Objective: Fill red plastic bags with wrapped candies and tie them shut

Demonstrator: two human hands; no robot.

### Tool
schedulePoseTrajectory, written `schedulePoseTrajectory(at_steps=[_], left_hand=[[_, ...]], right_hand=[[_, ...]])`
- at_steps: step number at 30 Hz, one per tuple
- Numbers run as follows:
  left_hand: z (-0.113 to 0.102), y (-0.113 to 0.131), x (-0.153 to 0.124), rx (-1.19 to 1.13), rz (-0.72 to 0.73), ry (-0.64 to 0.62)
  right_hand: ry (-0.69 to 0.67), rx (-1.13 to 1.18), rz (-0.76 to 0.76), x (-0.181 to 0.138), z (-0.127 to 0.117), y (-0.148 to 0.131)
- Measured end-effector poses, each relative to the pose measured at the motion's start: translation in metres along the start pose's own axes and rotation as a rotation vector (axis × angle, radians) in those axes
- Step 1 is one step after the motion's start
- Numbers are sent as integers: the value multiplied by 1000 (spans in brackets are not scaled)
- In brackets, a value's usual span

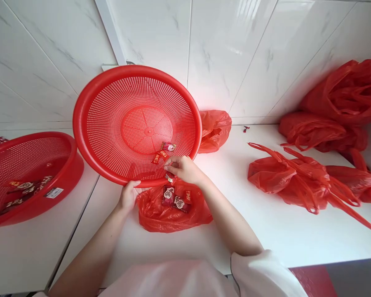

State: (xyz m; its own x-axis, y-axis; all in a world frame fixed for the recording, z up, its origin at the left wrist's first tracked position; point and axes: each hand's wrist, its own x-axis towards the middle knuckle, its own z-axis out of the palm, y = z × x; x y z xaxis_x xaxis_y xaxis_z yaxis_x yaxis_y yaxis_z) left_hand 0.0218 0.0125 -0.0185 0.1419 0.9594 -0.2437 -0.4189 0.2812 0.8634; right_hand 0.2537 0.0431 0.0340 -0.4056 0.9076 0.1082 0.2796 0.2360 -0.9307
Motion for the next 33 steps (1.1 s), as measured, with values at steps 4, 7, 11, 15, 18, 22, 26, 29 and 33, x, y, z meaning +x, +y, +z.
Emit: schedulePoseTrajectory(at_steps=[4,7,11,15,18,22,26,29,33], left_hand=[[1,-2,-3,-17,-81,-104],[5,-5,-7,-34,-139,-167],[7,-8,-9,-43,-112,-156],[4,-6,-7,-25,-89,-126],[2,-2,-5,-24,-121,-141],[1,3,-3,-33,-87,-111],[2,5,0,-61,-56,-77],[2,5,0,-70,-78,-55],[2,4,0,-68,-114,-44]], right_hand=[[92,-280,-53,3,4,1],[112,-470,-182,5,13,7],[43,-711,-210,5,26,16],[-119,-680,-223,1,26,15],[-229,-553,-240,0,19,7],[-222,-374,-259,-1,12,-1],[-116,-115,-166,-1,11,1],[-95,5,-123,-1,10,3],[-105,-112,-153,-2,8,-2]])
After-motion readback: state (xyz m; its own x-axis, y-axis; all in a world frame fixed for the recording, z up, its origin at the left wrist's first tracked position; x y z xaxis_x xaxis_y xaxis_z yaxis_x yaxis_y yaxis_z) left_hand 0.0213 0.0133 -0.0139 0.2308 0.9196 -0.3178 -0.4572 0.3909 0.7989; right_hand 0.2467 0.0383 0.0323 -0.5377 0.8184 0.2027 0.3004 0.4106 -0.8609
